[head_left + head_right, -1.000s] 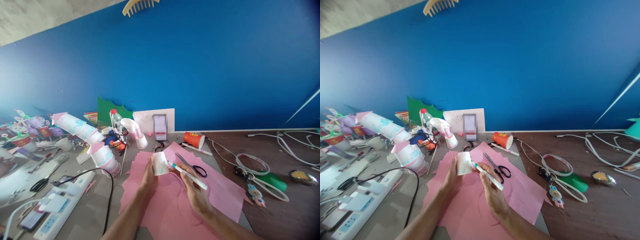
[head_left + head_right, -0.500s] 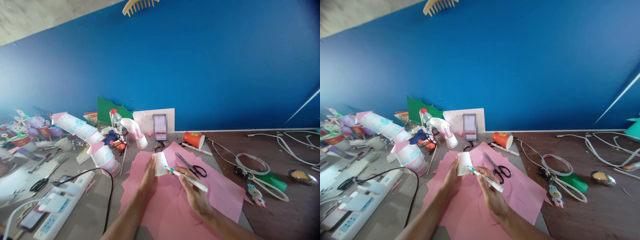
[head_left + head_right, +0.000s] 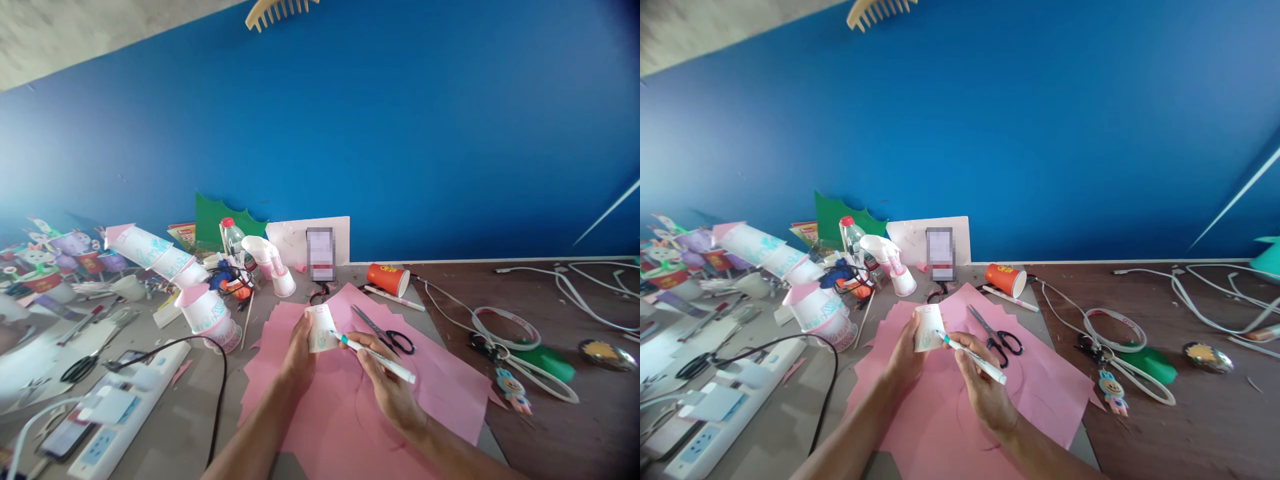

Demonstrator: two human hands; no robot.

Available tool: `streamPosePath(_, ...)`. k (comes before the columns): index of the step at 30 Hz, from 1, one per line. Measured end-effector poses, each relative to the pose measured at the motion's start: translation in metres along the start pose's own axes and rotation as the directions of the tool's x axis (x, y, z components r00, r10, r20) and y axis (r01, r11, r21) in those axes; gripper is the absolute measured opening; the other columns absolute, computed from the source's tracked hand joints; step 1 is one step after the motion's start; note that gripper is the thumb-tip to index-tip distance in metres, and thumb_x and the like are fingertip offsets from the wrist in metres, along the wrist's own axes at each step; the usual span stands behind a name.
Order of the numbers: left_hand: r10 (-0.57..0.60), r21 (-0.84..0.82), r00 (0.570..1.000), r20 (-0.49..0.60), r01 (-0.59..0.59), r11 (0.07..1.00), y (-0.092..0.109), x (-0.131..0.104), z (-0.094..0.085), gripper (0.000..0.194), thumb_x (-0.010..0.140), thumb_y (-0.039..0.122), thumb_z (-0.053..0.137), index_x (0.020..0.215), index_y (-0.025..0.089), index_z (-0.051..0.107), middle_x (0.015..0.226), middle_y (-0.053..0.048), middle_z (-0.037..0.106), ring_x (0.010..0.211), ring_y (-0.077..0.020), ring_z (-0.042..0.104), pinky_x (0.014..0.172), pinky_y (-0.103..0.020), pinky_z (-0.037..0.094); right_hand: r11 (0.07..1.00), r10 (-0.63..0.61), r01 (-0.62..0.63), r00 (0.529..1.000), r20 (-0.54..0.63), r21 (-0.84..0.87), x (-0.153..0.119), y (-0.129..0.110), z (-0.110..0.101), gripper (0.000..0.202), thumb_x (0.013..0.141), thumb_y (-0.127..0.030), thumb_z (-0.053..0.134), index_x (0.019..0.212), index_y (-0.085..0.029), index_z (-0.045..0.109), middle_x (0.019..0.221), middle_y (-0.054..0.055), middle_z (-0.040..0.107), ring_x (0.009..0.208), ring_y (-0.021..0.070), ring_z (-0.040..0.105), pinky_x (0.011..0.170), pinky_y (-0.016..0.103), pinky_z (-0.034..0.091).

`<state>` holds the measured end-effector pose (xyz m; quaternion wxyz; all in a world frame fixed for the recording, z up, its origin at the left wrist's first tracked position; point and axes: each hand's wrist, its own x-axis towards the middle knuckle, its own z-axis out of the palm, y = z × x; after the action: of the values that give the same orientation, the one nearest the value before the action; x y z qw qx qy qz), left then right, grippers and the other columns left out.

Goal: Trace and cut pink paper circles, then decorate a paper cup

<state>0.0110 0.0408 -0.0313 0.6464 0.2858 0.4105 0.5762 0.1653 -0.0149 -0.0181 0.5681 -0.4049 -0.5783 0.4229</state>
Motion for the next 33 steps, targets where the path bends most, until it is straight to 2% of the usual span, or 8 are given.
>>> streamPosePath(10,0.021,-0.003,0.999,0.045,-0.021,1.000,-0.0033,0.0009,-0.0029,0.053,0.078,0.063,0.065,0.099,0.014,0.067,0.081,-0.009,0.072,0.085,-0.0262,0.069,0.079,-0.034,0.051,0.999,0.050,-0.050,0.999,0.007,0.018,-0.0020,0.0052,0.0004,0.040,0.096,-0.053,0.046,0.110,-0.024,0.069,0.105,0.009,0.073,0.101,0.0245,0.066,0.086,0.034,0.053)
streamPosePath(15,0.025,-0.006,0.999,0.041,-0.025,1.000,-0.0019,-0.0001,-0.0018,0.050,0.078,0.060,0.066,0.097,0.014,0.068,0.080,-0.008,0.072,0.085,-0.0264,0.069,0.079,-0.034,0.051,1.000,0.028,-0.028,1.000,0.015,0.012,-0.0017,0.0040,0.0001,0.039,0.097,-0.052,0.045,0.109,-0.024,0.069,0.105,0.008,0.073,0.102,0.0242,0.065,0.084,0.032,0.053)
streamPosePath(22,0.021,-0.005,0.999,0.037,-0.020,1.000,-0.0007,-0.0022,-0.0004,0.047,0.079,0.058,0.066,0.095,0.013,0.067,0.082,-0.009,0.073,0.089,-0.0266,0.068,0.082,-0.033,0.051,1.000,-0.010,0.010,1.000,-0.019,0.026,-0.0027,0.0044,-0.0019,0.033,0.096,-0.048,0.049,0.103,-0.024,0.070,0.095,0.007,0.074,0.093,0.0224,0.067,0.078,0.030,0.054)
streamPosePath(33,0.023,0.027,1.000,0.011,-0.023,0.999,-0.0030,-0.0002,-0.0035,0.045,0.079,0.059,0.066,0.093,0.015,0.068,0.085,-0.009,0.072,0.090,-0.0262,0.067,0.083,-0.034,0.051,0.997,-0.030,0.031,0.999,-0.028,0.065,-0.0038,0.0093,-0.0008,0.029,0.097,-0.045,0.050,0.100,-0.024,0.069,0.089,0.005,0.073,0.087,0.0204,0.066,0.077,0.029,0.053)
